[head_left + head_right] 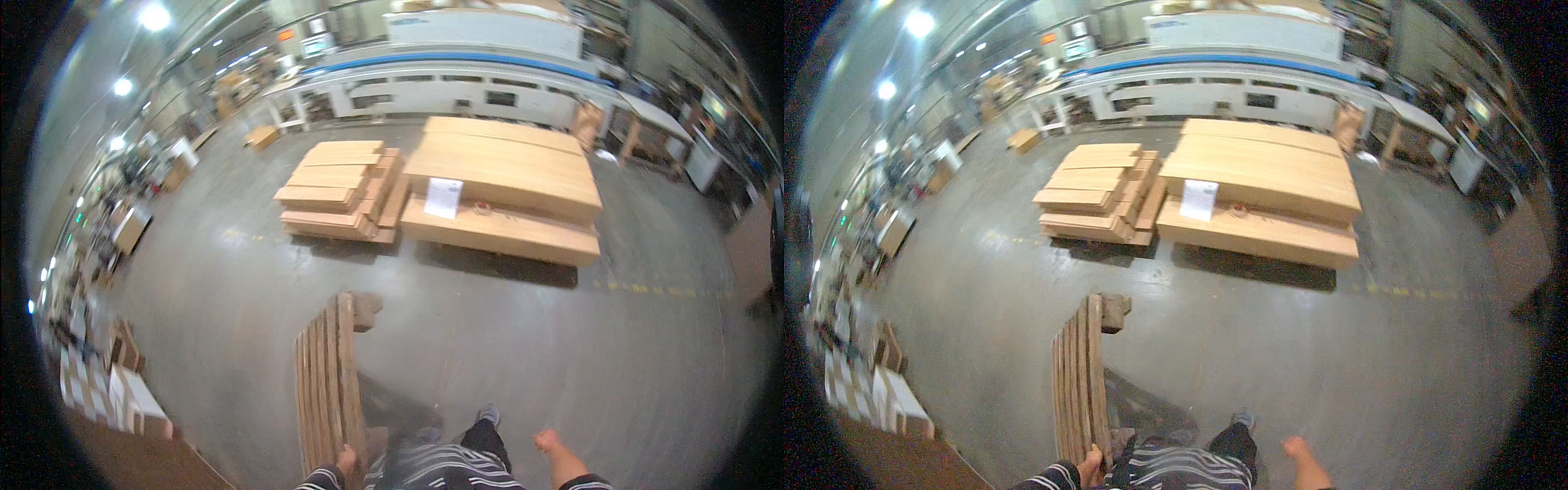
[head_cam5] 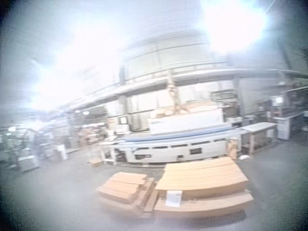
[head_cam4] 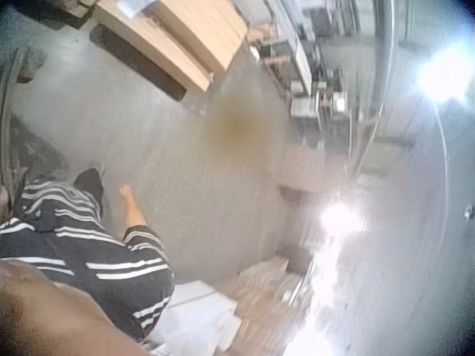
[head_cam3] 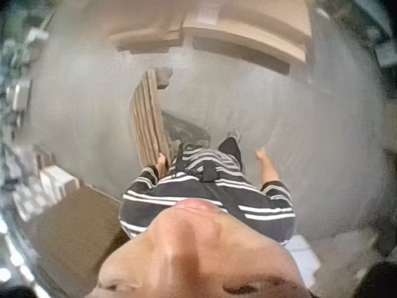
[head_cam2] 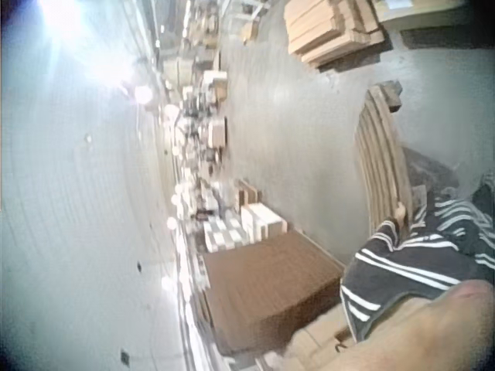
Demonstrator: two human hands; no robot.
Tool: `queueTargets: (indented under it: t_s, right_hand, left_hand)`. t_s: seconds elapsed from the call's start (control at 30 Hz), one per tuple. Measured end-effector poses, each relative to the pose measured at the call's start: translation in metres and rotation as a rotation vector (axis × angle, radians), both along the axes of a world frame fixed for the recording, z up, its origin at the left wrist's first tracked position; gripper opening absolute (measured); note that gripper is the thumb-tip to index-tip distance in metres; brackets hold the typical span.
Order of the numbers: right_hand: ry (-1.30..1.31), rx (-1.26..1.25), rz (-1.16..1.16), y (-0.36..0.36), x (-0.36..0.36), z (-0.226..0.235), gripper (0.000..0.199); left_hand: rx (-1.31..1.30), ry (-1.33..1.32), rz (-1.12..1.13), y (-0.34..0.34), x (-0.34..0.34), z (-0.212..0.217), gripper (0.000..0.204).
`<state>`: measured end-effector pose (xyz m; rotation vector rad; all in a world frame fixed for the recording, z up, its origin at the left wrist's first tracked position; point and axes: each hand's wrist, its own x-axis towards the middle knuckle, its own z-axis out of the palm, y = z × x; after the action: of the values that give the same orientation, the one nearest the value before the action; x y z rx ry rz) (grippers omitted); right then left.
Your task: The person wipes a large white board with a cloth, then picks up and carries several large wood panels across the workshop. They place the panels on a wooden pallet and move the pallet to a different location.
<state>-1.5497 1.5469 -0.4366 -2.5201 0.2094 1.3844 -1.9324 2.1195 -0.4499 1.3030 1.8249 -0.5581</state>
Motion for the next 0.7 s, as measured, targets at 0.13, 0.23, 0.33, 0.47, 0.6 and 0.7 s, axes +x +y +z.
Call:
queueTargets:
  t_s: [0.13, 0.23, 0.33, 0.47, 0.6, 0.7]
  right_hand:
    - [0.079, -0.053, 0.156, -0.022, 0.129, -0.007, 0.032]
    - [0.075, 0.000, 0.323, -0.034, 0.223, 0.012, 0.033]
    - [0.000, 0.038, 0.181, -0.057, 0.312, 0.041, 0.030]
    - [0.062, -0.139, 0.439, -0.086, 0.402, 0.050, 0.030]
    - [0.128, -0.181, 0.498, -0.150, 0.436, 0.034, 0.029]
    - [0.185, -0.196, 0.508, -0.204, 0.437, 0.025, 0.027]
  left_hand:
    - [-0.013, -0.049, 0.179, -0.097, 0.069, 0.066, 0.074]
    - [0.010, -0.027, 0.242, -0.160, 0.125, 0.118, 0.073]
    - [-0.039, -0.057, 0.262, -0.240, 0.158, 0.140, 0.072]
    - [-0.059, -0.115, 0.292, -0.332, 0.202, 0.123, 0.070]
    - [-0.018, -0.163, 0.331, -0.410, 0.230, 0.110, 0.073]
    - [0.022, -0.137, 0.220, -0.463, 0.242, 0.096, 0.071]
